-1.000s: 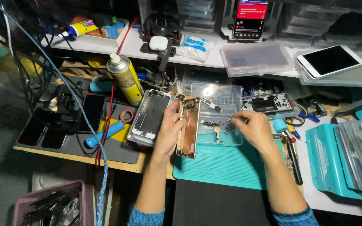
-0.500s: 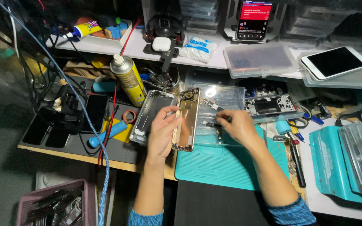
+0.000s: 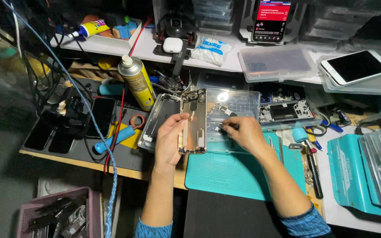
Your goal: The person works on a disassembled smartphone at a repair bench, holding the metal chassis and using a small brush and tweezers to clean and manipulate internal components. They reposition the chassis repeatedly, lift small parts, and continue working on the exposed internals throughout the episode.
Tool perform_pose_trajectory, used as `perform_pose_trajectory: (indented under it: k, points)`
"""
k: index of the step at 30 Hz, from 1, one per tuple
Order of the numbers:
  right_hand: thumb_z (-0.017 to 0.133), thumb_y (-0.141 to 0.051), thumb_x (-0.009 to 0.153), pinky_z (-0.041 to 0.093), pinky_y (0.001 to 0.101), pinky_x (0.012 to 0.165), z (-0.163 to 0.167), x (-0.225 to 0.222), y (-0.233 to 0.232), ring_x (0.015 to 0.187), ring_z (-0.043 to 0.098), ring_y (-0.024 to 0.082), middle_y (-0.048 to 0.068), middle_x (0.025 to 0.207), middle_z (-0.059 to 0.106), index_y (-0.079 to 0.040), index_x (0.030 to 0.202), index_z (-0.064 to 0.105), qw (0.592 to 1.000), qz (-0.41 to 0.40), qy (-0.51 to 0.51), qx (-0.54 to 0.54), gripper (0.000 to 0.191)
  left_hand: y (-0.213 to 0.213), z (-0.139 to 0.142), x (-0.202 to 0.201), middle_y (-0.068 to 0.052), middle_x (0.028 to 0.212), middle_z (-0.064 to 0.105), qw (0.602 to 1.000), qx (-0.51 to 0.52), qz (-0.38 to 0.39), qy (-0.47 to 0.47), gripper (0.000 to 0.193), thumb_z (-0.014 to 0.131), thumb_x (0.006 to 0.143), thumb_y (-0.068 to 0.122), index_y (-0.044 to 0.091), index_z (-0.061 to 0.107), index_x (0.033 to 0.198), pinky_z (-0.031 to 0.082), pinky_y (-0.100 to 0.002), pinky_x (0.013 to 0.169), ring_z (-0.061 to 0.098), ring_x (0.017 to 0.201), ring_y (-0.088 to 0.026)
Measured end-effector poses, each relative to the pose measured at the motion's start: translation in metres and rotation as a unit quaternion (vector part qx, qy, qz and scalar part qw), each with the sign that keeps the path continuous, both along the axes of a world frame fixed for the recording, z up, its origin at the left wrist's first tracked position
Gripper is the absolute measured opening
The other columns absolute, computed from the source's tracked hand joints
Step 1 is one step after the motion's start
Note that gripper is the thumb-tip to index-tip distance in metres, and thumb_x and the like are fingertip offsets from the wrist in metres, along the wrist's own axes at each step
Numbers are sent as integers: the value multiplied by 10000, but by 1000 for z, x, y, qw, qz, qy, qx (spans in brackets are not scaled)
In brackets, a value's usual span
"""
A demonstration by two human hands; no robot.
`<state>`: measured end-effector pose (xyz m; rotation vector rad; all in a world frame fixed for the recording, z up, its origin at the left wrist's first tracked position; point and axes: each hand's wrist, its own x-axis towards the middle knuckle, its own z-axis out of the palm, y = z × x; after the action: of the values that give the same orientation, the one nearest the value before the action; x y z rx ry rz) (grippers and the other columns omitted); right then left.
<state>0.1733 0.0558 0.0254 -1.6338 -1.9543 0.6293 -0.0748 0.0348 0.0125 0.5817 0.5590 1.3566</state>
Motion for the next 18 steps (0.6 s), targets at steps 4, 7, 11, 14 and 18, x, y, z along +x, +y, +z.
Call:
perform_pose_trajectory:
  k: [4,7,11,14,18]
  points:
    - [745,-248,839,570,410,717,-5,-7,1,784,746,302,118,891,775,-126,1003,802,1000,3,-5,7,212,-3,3,-1,-144,1194,715,1000,23,1,12,208,558,1022,0,-16,649,1209,533,-243,855,665,970,-119]
    - [752,-247,834,569,423,728,-7,-11,4,799,738,322,124,882,772,-130,980,801,1000,9,-21,19,192,-4,6,-3,-144,1220,714,999,47,-11,13,239,554,1035,-29,-16,643,1257,507,-234,801,630,924,-108]
    - [764,-250,828,564,435,733,-8,-15,7,797,728,338,128,866,768,-135,951,799,999,8,-35,18,173,-6,12,-1,-139,1200,700,999,36,-5,39,262,516,1006,-34,-11,621,1245,553,-255,856,676,977,-125]
    - [766,-239,818,570,431,732,-9,-18,8,795,733,332,127,866,768,-137,946,801,999,13,-27,25,167,-7,15,0,-147,1192,697,999,26,-1,45,268,506,1001,-34,-13,616,1245,565,-265,822,685,948,-133]
    - [767,-235,820,573,424,731,-10,-22,9,798,738,321,123,872,770,-122,949,800,998,24,-33,37,174,-7,14,-1,-156,1181,702,998,22,8,56,274,493,994,-15,-18,611,1241,577,-276,824,699,955,-147]
